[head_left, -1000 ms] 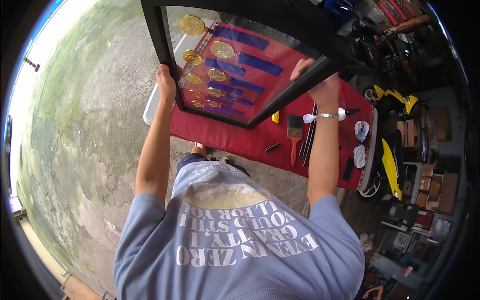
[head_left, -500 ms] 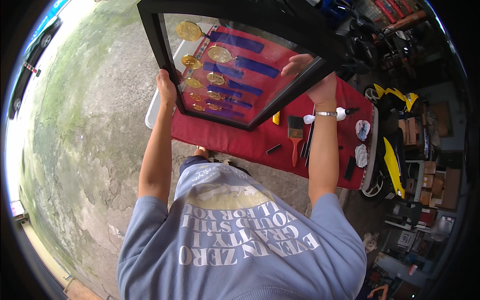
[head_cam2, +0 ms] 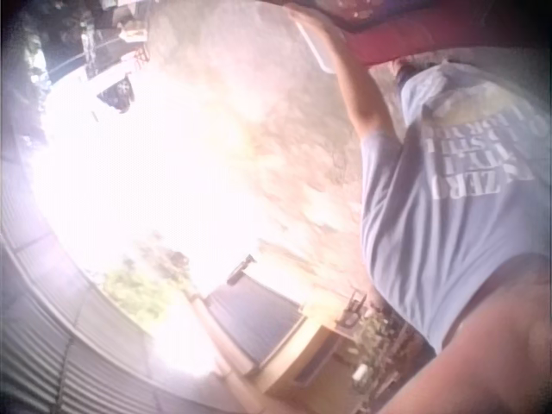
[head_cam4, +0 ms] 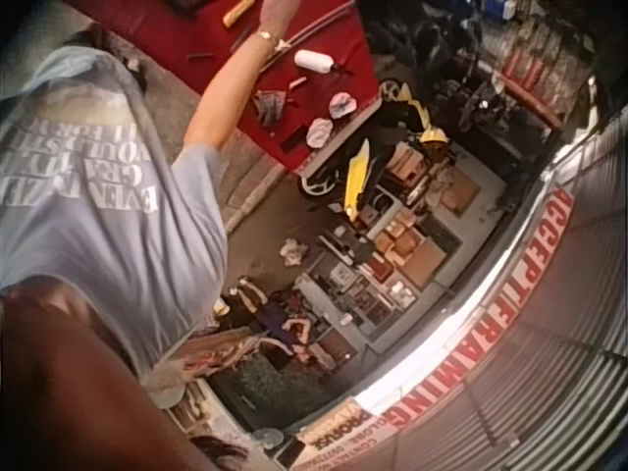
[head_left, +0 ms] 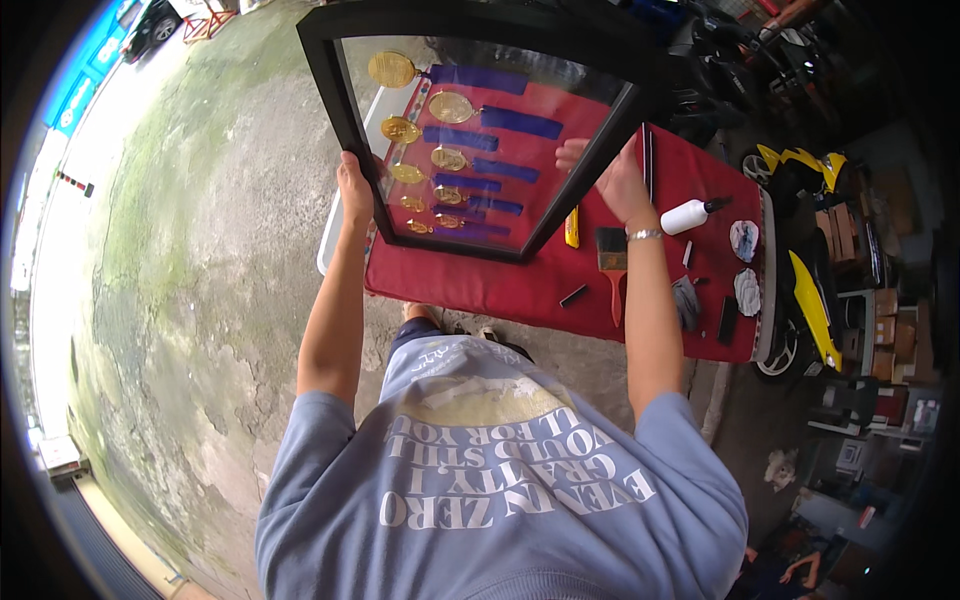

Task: The person uses a utility knife to trim the edges of a framed display containing medals. They then move the frame to a workbench and use a brush to clean the surface. The person measures and cuts a piece of cardboard to fit the frame, and finally arranges several medals with ribbons on the workbench.

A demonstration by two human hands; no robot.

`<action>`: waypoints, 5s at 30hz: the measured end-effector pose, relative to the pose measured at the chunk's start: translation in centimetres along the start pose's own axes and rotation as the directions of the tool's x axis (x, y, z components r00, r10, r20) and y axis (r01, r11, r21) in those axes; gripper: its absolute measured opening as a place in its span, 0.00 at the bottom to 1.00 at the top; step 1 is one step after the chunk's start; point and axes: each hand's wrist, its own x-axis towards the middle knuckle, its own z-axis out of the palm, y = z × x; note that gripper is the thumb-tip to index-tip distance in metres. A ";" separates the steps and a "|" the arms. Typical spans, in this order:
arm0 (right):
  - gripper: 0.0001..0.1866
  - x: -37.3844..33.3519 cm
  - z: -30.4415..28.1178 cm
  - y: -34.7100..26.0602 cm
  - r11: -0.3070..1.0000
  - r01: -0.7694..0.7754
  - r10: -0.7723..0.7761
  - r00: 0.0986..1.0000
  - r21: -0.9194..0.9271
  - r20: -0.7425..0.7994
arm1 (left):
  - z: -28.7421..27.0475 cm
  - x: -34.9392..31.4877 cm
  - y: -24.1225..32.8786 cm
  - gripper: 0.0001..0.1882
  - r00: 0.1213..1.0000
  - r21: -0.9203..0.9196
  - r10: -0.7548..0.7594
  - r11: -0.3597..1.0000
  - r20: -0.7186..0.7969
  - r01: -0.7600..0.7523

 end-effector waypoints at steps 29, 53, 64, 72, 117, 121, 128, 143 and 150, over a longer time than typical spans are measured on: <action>0.44 1.2 8.7 -2.4 0.834 0.414 -0.542 0.485 -0.365 -0.686 | 1.8 6.4 12.0 0.37 0.972 -0.048 0.191 0.981 0.140 -0.186; 0.24 -19.9 17.8 -1.4 0.657 0.100 0.528 0.645 0.747 -0.551 | -9.4 -11.0 18.9 0.23 0.753 -0.380 -0.596 0.652 0.279 0.657; 0.28 -28.4 20.5 1.6 0.768 -0.505 0.640 0.608 0.394 -0.469 | -12.1 -18.5 23.4 0.19 0.252 -0.264 -0.916 0.170 0.313 0.949; 0.18 -29.9 18.9 5.3 0.895 -0.431 0.434 0.792 0.110 -0.429 | -14.0 -21.4 20.5 0.26 0.338 -0.542 -0.799 0.017 0.498 0.840; 0.26 -16.1 19.6 -1.6 0.874 -0.203 -0.358 0.343 -0.441 -0.868 | 0.3 3.2 4.6 0.34 0.526 -0.031 -0.528 0.686 0.667 0.727; 0.22 -16.5 21.6 -4.2 0.923 -0.228 -0.245 0.274 -0.310 -0.930 | 5.6 4.5 4.1 0.34 0.518 -0.206 -0.273 0.696 0.811 0.688; 0.22 -27.3 27.0 -0.6 0.972 0.033 -0.228 -0.074 -0.231 -0.971 | 14.3 -2.6 6.9 0.37 0.370 -0.184 -0.107 0.721 0.923 0.668; 0.16 -60.7 34.1 7.5 0.958 0.098 -0.141 -0.661 -0.271 -0.737 | 30.9 -40.9 25.3 0.29 -0.479 0.236 0.169 0.702 0.862 0.672; 0.20 -74.4 33.8 10.0 0.977 0.089 -0.032 -0.840 -0.196 -0.542 | 37.4 -60.1 30.3 0.32 -0.725 0.377 0.134 0.782 0.675 0.496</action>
